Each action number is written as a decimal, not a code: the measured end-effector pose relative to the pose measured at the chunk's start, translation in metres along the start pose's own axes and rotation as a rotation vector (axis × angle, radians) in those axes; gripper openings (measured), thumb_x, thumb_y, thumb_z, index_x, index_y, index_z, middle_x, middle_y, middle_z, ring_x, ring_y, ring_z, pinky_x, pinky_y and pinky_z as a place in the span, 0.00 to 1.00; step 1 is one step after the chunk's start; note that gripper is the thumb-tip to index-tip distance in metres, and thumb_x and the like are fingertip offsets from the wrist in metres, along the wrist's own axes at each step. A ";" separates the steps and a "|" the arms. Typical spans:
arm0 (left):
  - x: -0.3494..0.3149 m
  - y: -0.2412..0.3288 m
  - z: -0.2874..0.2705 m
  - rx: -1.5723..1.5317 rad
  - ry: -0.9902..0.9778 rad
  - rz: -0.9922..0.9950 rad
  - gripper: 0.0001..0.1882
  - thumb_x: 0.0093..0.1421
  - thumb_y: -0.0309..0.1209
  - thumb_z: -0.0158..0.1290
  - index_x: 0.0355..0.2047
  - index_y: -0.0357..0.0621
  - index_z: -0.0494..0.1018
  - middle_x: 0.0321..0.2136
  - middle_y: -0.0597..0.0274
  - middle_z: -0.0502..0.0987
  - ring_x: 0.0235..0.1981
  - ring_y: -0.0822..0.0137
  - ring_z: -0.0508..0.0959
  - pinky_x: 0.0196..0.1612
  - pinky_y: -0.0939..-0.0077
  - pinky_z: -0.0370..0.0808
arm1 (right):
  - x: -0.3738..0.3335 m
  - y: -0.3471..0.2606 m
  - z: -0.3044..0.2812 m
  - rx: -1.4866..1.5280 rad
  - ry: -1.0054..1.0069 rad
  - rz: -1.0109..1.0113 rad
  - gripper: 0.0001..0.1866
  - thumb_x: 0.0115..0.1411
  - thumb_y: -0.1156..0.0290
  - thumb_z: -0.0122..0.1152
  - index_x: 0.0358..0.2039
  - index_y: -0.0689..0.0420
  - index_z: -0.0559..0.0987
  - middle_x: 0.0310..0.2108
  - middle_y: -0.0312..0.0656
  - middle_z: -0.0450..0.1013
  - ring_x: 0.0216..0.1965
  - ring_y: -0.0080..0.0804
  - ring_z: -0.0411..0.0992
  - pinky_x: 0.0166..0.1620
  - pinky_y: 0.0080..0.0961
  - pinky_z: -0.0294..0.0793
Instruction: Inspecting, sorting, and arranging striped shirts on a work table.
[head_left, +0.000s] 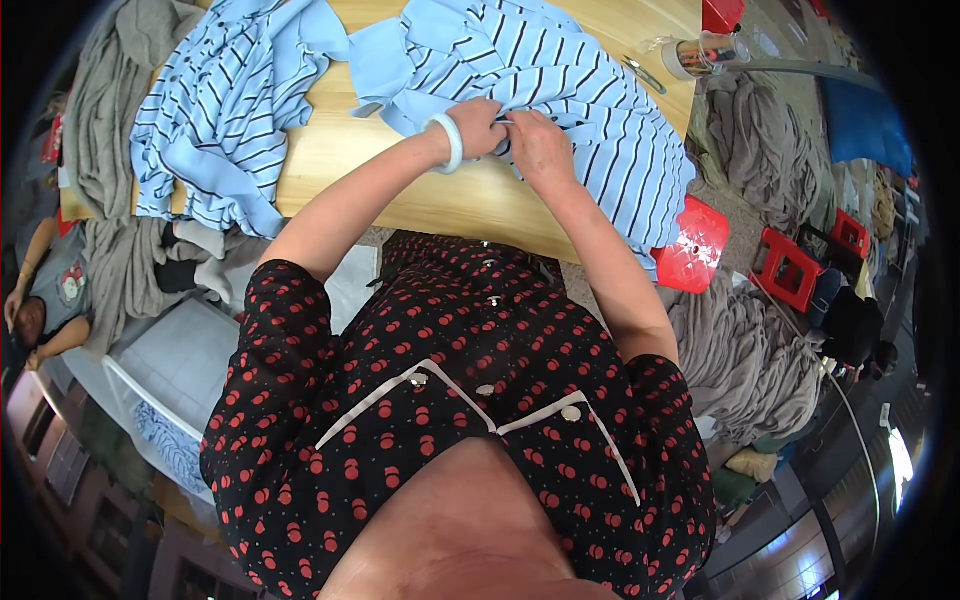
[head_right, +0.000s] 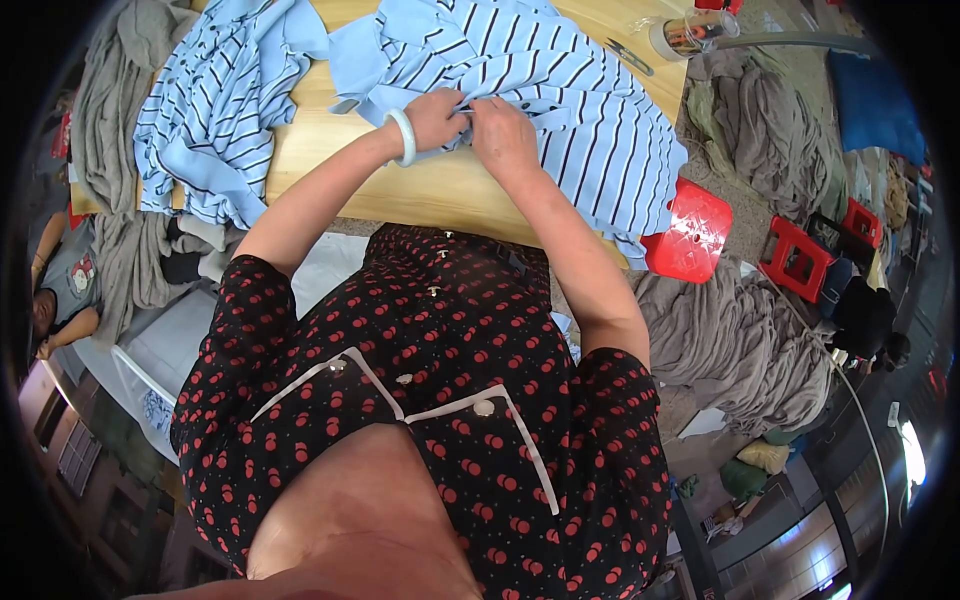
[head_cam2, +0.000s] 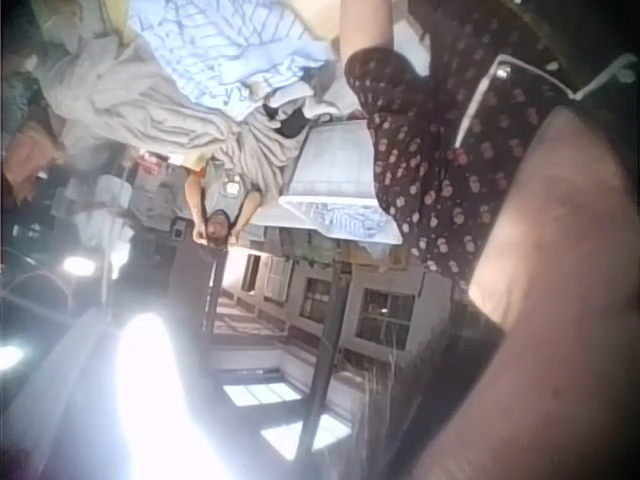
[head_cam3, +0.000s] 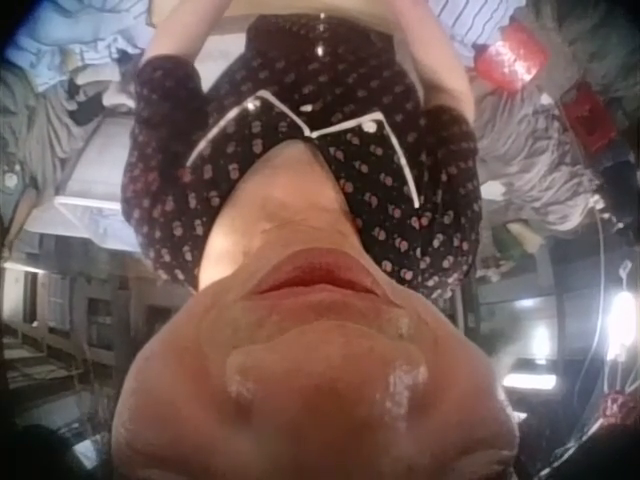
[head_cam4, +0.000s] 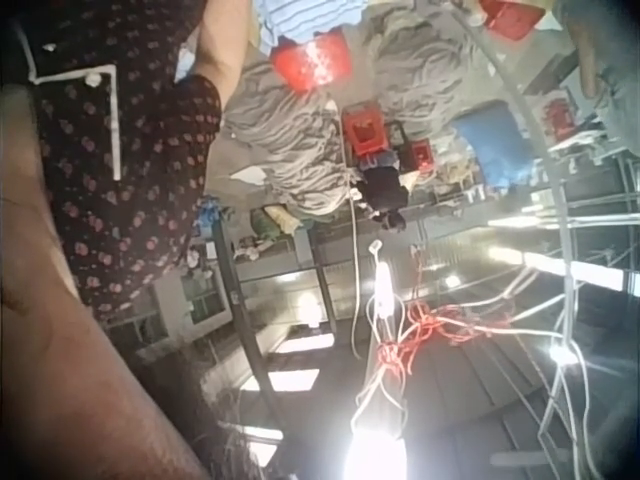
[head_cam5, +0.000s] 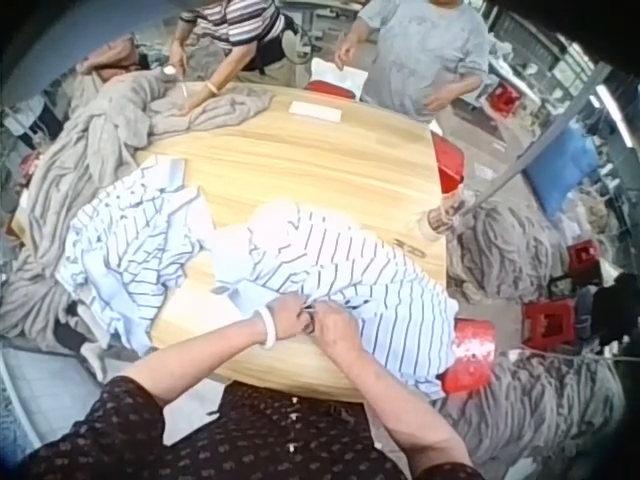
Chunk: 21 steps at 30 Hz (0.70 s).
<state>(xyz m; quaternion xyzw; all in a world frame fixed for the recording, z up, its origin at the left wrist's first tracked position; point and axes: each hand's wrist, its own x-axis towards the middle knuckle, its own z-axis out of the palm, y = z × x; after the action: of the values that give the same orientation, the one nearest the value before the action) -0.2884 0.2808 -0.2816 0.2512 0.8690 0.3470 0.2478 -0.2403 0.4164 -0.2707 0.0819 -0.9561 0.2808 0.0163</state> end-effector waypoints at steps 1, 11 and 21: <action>-0.002 -0.001 0.005 0.011 0.065 0.019 0.10 0.48 0.29 0.40 0.26 0.32 0.64 0.26 0.41 0.68 0.29 0.47 0.68 0.33 0.60 0.65 | 0.001 0.000 0.000 -0.014 -0.023 0.011 0.07 0.48 0.74 0.48 0.28 0.61 0.73 0.25 0.48 0.68 0.26 0.45 0.68 0.29 0.34 0.67; -0.006 0.000 0.026 0.000 0.265 -0.048 0.09 0.49 0.26 0.39 0.28 0.34 0.65 0.27 0.43 0.67 0.29 0.48 0.68 0.34 0.60 0.65 | 0.002 0.003 0.000 0.028 -0.038 0.006 0.08 0.49 0.74 0.47 0.28 0.62 0.73 0.25 0.50 0.69 0.27 0.46 0.68 0.31 0.35 0.68; -0.008 -0.012 0.024 -0.122 0.323 0.031 0.10 0.48 0.26 0.41 0.31 0.34 0.67 0.27 0.46 0.69 0.30 0.50 0.70 0.34 0.65 0.67 | 0.002 0.005 -0.002 0.198 -0.031 0.058 0.09 0.48 0.73 0.46 0.29 0.61 0.73 0.26 0.50 0.70 0.28 0.45 0.68 0.32 0.32 0.67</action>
<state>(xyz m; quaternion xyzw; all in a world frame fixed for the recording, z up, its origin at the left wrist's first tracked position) -0.2706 0.2801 -0.3034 0.1898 0.8708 0.4389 0.1142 -0.2429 0.4217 -0.2713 0.0597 -0.9258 0.3729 -0.0146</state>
